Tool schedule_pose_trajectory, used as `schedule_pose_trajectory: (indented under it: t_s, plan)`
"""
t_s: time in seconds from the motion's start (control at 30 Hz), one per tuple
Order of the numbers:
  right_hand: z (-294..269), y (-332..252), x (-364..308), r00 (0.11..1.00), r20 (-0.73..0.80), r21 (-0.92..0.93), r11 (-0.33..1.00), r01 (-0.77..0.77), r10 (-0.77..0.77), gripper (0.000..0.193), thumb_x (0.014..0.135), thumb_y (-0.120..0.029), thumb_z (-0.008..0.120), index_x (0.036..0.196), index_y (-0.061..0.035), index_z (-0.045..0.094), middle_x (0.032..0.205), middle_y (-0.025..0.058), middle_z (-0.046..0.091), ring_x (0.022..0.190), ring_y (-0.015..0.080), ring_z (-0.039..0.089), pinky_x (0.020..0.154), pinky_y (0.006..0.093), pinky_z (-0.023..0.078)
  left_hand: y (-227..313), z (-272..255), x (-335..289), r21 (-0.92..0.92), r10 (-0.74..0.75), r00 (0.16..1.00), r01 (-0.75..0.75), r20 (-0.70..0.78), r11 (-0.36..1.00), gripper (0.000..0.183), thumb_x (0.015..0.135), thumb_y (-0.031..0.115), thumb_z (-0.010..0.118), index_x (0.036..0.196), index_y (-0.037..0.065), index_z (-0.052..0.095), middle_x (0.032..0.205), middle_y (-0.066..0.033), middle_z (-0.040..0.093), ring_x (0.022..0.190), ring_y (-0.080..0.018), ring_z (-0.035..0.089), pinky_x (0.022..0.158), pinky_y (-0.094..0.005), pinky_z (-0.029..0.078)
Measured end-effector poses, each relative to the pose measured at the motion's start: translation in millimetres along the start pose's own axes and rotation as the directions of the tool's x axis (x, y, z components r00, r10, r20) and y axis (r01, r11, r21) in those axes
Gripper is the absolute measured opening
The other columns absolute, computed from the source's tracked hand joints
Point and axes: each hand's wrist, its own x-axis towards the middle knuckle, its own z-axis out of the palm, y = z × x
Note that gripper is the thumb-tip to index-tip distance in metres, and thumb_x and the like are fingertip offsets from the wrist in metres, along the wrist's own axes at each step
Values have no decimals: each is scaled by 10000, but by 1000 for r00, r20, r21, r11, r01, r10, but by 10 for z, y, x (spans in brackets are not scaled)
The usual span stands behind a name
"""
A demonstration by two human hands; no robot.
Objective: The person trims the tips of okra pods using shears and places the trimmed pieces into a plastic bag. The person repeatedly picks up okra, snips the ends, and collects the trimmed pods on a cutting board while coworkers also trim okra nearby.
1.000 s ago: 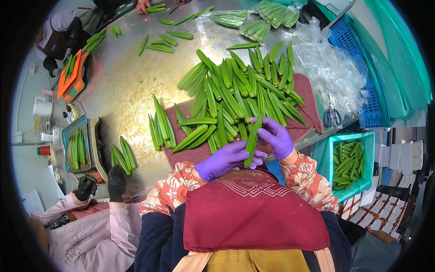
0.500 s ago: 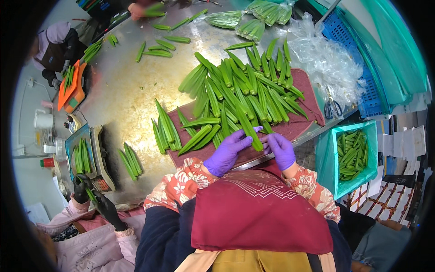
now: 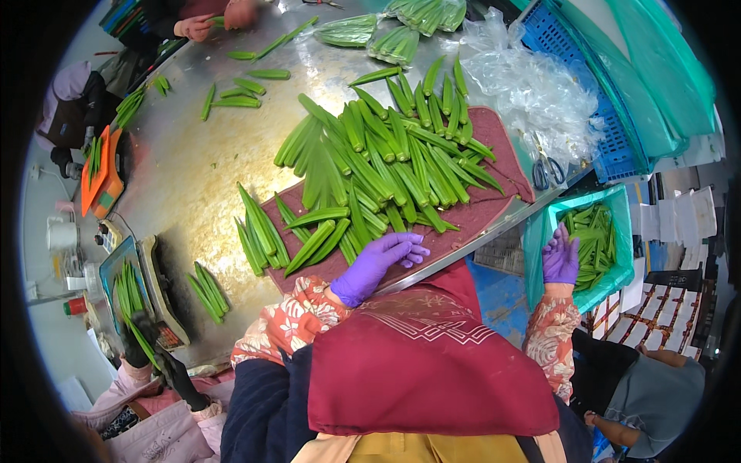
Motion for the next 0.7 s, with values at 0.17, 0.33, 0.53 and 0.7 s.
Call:
schedule_pose_trajectory:
  t_s: [0.17,0.33,0.53,0.7]
  plan:
    - [671,773,316,995,-20,-800,596,-74,97,361,847,-249,592,1154,-74,520,818,40,595,687,148,557,603,254,439,-18,-50,37,-7,-35,999,35,-15,999,310,940,170,417,1147,-47,500,1061,-135,594,919,-156,566,838,-261,437]
    - [874,1376,664,975,211,-957,191,220,-62,476,771,-232,664,1179,-66,484,907,118,588,658,201,555,640,306,461,-18,-67,6,-35,-51,997,50,-49,998,305,939,163,416,1140,-49,503,1052,-133,596,914,-156,565,837,-258,437]
    - [1110,1141,505,888,399,-916,-139,376,-231,483,766,-213,637,1193,-57,472,936,154,560,801,302,557,709,375,454,-7,-74,-14,-15,-18,997,17,-71,1000,316,942,179,408,1141,-46,505,1044,-125,601,906,-153,566,834,-260,438]
    - [1245,1174,625,942,327,-883,-376,279,-69,480,780,-323,591,1159,-56,467,953,182,563,853,354,559,745,437,454,35,-52,-17,11,-19,996,20,-88,1000,336,942,206,408,1146,-43,506,1037,-119,607,899,-151,570,827,-259,440]
